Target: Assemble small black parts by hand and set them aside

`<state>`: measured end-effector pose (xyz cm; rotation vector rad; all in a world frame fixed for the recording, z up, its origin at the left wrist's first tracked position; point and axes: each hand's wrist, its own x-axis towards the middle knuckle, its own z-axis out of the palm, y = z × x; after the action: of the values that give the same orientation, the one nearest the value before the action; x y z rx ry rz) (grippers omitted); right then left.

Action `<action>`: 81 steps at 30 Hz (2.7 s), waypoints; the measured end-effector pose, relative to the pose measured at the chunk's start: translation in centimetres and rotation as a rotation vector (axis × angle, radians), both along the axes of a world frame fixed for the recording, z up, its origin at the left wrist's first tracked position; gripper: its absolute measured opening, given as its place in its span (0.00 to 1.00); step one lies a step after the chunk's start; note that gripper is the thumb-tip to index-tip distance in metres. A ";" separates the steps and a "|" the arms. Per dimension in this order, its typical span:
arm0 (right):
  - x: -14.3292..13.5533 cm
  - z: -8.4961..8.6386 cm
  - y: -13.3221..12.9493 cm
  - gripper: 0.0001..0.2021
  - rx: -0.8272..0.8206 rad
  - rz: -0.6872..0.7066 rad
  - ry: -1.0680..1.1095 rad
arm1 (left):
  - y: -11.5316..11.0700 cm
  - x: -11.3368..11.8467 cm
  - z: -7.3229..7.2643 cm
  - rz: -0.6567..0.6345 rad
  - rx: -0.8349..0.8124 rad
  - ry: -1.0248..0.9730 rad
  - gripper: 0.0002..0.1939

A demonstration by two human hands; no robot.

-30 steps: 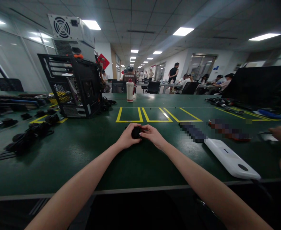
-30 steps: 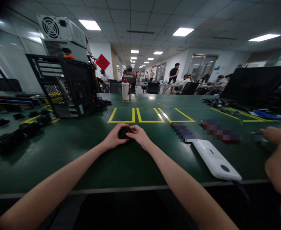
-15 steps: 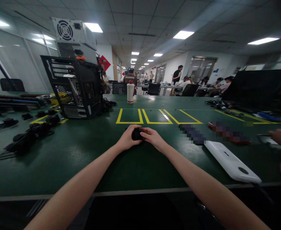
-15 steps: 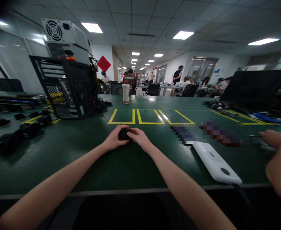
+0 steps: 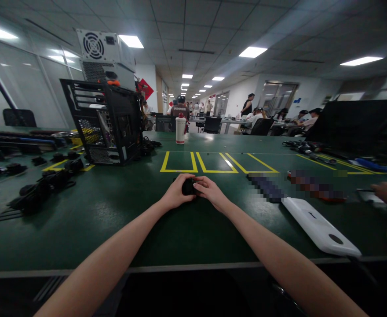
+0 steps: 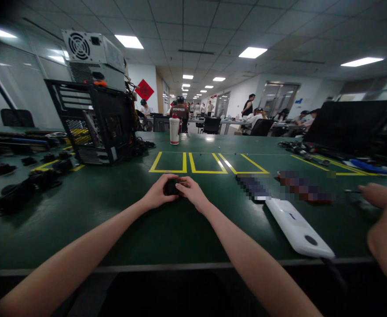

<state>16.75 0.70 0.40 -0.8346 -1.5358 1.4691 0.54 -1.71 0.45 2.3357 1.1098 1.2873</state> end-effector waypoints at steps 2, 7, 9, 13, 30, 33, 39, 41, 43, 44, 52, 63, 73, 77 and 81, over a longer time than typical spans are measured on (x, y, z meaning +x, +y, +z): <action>0.1 -0.1 0.2 0.16 -0.008 0.015 -0.004 | -0.1 0.0 0.0 -0.001 -0.004 -0.001 0.29; 0.3 -0.1 0.2 0.19 0.142 0.024 -0.023 | -0.1 0.0 0.0 0.004 0.003 -0.007 0.29; 0.2 -0.1 0.0 0.18 0.152 0.015 -0.026 | -0.1 0.0 0.0 0.003 0.005 -0.005 0.29; 0.0 0.0 -0.1 0.12 0.057 0.004 -0.003 | -0.1 0.0 0.1 -0.004 0.006 -0.008 0.30; 0.0 0.2 -0.3 0.13 0.029 -0.008 -0.011 | -0.3 0.0 0.2 -0.003 0.002 -0.011 0.29; 0.0 0.2 0.0 0.16 -0.026 0.014 0.013 | -0.4 0.0 0.4 -0.003 -0.022 -0.016 0.30; 0.4 0.5 -0.3 0.16 0.116 0.031 -0.007 | -0.5 0.0 0.3 -0.002 -0.040 -0.026 0.30; 0.4 0.6 -0.5 0.16 0.135 0.035 -0.012 | -0.4 0.0 0.3 -0.001 -0.034 -0.027 0.30; 0.2 0.6 -0.7 0.14 0.096 0.024 -0.010 | -0.3 0.0 0.2 -0.002 -0.029 -0.027 0.30; 0.2 0.6 -0.6 0.13 0.066 0.010 -0.007 | -0.3 0.0 0.2 -0.004 -0.029 -0.025 0.30; 0.2 0.2 0.0 0.16 0.012 0.005 0.013 | -0.6 -0.1 0.5 -0.005 -0.051 -0.020 0.30; -0.3 0.5 -0.5 0.14 0.019 -0.048 -0.006 | -0.5 0.0 0.4 -0.007 -0.032 -0.024 0.30; 0.1 0.1 -0.2 0.18 0.111 0.006 -0.010 | -0.2 -0.1 0.1 -0.003 0.005 -0.016 0.29; -0.1 0.1 -0.4 0.12 0.073 -0.032 -0.022 | -0.2 -0.1 0.1 -0.001 -0.014 -0.009 0.30; -0.2 0.2 -0.3 0.13 0.035 -0.041 -0.008 | -0.2 -0.2 0.1 -0.003 -0.017 -0.011 0.31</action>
<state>16.57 0.40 0.65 -0.8472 -1.5371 1.4066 0.38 -1.92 0.53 2.3150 1.1085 1.2829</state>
